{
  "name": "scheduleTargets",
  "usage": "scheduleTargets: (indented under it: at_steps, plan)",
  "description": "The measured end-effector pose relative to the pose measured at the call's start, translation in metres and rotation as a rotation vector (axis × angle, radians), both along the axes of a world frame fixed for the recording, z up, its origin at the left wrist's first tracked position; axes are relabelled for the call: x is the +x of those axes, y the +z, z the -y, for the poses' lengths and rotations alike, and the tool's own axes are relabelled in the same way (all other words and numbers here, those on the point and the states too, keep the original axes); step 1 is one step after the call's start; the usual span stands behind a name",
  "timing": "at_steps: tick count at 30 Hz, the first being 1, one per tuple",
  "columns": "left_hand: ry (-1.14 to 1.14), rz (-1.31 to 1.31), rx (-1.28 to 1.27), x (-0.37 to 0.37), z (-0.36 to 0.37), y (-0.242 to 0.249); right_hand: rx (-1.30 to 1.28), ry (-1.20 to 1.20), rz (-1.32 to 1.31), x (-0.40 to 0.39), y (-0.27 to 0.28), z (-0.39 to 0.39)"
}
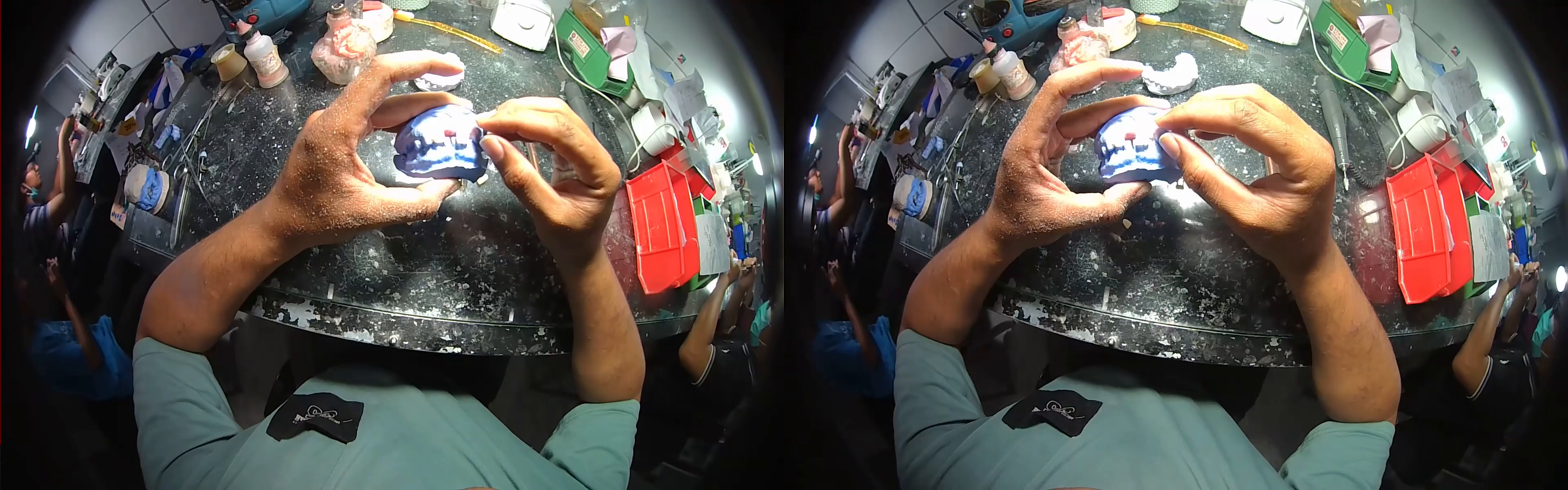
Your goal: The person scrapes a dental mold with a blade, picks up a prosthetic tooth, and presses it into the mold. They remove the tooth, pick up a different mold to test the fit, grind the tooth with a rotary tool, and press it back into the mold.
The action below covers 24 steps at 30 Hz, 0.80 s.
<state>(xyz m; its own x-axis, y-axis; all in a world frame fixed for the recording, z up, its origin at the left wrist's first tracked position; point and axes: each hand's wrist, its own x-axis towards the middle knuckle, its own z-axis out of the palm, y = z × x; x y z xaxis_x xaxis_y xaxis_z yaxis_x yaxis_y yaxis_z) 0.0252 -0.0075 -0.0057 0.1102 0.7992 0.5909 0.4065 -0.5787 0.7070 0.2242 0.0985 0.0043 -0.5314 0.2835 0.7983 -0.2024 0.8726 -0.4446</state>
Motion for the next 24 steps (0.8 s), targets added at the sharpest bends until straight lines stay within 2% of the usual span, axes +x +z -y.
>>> scheduleTargets:
  at_steps: [5, 8, 24]
  plan:
    - [-0.022, 0.011, -0.010, 0.000, 0.001, 0.000, -0.035, -0.025, -0.025, -0.003, 0.002, 0.007]
    - [-0.030, 0.029, -0.022, 0.001, 0.001, 0.001, 0.086, -0.045, -0.007, -0.002, 0.003, 0.007]
    - [-0.053, 0.025, -0.040, 0.001, 0.000, 0.000, -0.078, 0.008, 0.072, 0.001, -0.003, 0.009]
